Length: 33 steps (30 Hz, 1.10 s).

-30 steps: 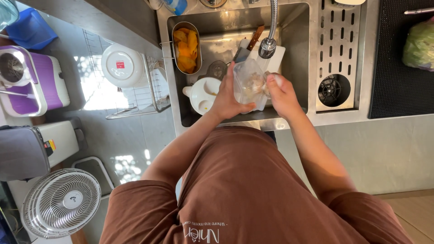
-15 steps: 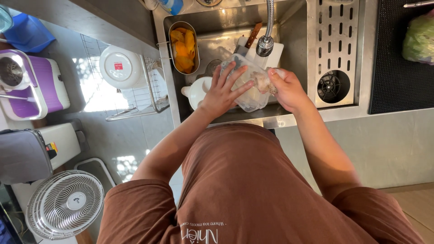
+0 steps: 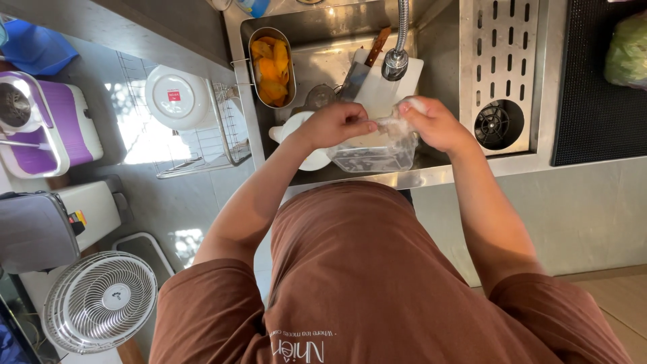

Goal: The person washes plastic containers in a sink and dries them with a cloth.

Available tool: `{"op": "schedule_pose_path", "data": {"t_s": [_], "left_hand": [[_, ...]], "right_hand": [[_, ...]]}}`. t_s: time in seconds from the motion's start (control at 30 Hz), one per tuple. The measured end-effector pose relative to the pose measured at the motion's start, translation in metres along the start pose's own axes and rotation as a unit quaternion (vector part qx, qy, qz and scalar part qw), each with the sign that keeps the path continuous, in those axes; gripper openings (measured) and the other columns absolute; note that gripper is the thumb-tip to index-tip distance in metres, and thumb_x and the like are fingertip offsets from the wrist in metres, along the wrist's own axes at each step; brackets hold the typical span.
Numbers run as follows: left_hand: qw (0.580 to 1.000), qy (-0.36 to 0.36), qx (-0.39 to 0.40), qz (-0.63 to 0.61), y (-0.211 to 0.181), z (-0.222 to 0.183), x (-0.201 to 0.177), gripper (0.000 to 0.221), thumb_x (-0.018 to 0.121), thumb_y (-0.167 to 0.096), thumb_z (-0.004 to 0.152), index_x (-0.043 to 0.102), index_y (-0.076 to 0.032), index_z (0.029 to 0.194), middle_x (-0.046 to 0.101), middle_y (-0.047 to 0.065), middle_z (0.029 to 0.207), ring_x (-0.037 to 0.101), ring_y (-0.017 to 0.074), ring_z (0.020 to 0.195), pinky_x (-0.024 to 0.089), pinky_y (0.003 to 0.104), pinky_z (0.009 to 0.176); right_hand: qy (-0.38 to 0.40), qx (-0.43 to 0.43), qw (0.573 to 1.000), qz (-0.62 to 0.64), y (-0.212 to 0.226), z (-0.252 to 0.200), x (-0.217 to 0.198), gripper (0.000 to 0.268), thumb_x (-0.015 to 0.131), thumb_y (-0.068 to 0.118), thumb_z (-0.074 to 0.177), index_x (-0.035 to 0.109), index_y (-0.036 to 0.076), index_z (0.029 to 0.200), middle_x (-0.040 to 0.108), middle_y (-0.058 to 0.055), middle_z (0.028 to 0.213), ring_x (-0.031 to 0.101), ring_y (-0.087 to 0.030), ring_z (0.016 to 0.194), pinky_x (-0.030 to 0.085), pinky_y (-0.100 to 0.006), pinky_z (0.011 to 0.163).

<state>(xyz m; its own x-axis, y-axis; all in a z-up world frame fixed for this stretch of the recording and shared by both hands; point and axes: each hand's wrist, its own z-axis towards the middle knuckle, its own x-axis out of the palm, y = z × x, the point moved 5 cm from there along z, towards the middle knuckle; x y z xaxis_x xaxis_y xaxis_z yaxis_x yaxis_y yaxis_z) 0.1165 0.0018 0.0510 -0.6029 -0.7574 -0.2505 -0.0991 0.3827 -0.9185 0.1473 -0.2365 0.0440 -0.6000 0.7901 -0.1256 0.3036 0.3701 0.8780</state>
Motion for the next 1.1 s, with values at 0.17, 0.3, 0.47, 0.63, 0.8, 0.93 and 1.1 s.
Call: {"op": "schedule_pose_path", "data": {"t_s": [0.17, 0.3, 0.47, 0.63, 0.8, 0.93, 1.1], "left_hand": [[0.993, -0.029, 0.007, -0.111, -0.007, -0.011, 0.019, 0.033, 0.071, -0.038, 0.102, 0.064, -0.007, 0.094, 0.061, 0.003, 0.072, 0.052, 0.0096, 0.064, 0.045, 0.028, 0.059], [0.981, -0.038, -0.02, -0.187, -0.028, -0.028, 0.026, 0.028, 0.065, -0.038, 0.1, 0.061, -0.01, 0.101, 0.067, -0.001, 0.071, 0.068, 0.0072, 0.059, 0.05, 0.029, 0.051], [0.981, -0.167, -0.07, -0.074, -0.026, -0.037, 0.029, 0.024, 0.065, -0.037, 0.1, 0.065, -0.013, 0.103, 0.069, 0.001, 0.06, 0.064, 0.0149, 0.047, 0.049, 0.031, 0.049], [0.964, -0.266, -0.014, -0.014, -0.019, -0.038, 0.042, 0.023, 0.067, -0.037, 0.1, 0.066, -0.015, 0.106, 0.07, 0.002, 0.063, 0.071, 0.0191, 0.055, 0.05, 0.033, 0.05], [0.921, -0.33, 0.124, 0.168, -0.03, -0.046, 0.043, 0.022, 0.073, -0.037, 0.099, 0.067, -0.018, 0.106, 0.068, 0.008, 0.068, 0.067, 0.029, 0.061, 0.049, 0.041, 0.052], [0.925, -0.317, 0.134, 0.16, -0.035, -0.048, 0.035, 0.021, 0.073, -0.037, 0.097, 0.067, -0.018, 0.105, 0.069, 0.006, 0.068, 0.068, 0.0275, 0.061, 0.05, 0.039, 0.053], [0.961, -0.268, 0.067, 0.019, -0.029, -0.042, 0.037, 0.021, 0.068, -0.034, 0.1, 0.065, -0.016, 0.11, 0.07, 0.003, 0.068, 0.072, 0.0209, 0.061, 0.053, 0.035, 0.054]], "right_hand": [[-0.126, -0.031, 0.991, 0.038, -0.003, 0.001, -0.006, 0.034, 0.054, 0.034, 0.111, 0.065, 0.002, 0.116, 0.065, 0.003, 0.098, 0.056, -0.008, 0.091, 0.049, -0.025, 0.085], [-0.218, -0.047, 0.975, 0.011, 0.008, -0.006, -0.017, 0.042, 0.05, 0.037, 0.112, 0.059, 0.002, 0.132, 0.067, 0.001, 0.11, 0.058, -0.008, 0.102, 0.048, -0.026, 0.093], [-0.196, -0.074, 0.978, 0.018, 0.018, -0.027, -0.017, 0.047, 0.049, 0.038, 0.115, 0.055, -0.001, 0.142, 0.066, -0.005, 0.119, 0.057, -0.011, 0.111, 0.046, -0.027, 0.102], [-0.13, -0.121, 0.976, -0.129, 0.05, -0.04, 0.025, 0.057, 0.062, 0.028, 0.108, 0.042, -0.006, 0.149, 0.061, -0.012, 0.132, 0.056, -0.016, 0.122, 0.044, -0.032, 0.103], [-0.169, -0.018, 0.985, 0.022, 0.017, -0.034, 0.022, 0.036, 0.067, 0.022, 0.107, 0.064, -0.001, 0.135, 0.071, -0.009, 0.12, 0.061, -0.013, 0.109, 0.051, -0.03, 0.099], [-0.144, -0.056, 0.971, 0.185, 0.031, -0.041, 0.022, 0.039, 0.064, 0.022, 0.108, 0.059, -0.001, 0.139, 0.067, -0.004, 0.129, 0.058, -0.011, 0.117, 0.047, -0.028, 0.105], [-0.157, -0.048, 0.98, 0.108, 0.043, -0.051, 0.024, 0.038, 0.059, 0.019, 0.108, 0.059, 0.006, 0.144, 0.069, -0.001, 0.13, 0.058, -0.008, 0.118, 0.046, -0.024, 0.105]]}}
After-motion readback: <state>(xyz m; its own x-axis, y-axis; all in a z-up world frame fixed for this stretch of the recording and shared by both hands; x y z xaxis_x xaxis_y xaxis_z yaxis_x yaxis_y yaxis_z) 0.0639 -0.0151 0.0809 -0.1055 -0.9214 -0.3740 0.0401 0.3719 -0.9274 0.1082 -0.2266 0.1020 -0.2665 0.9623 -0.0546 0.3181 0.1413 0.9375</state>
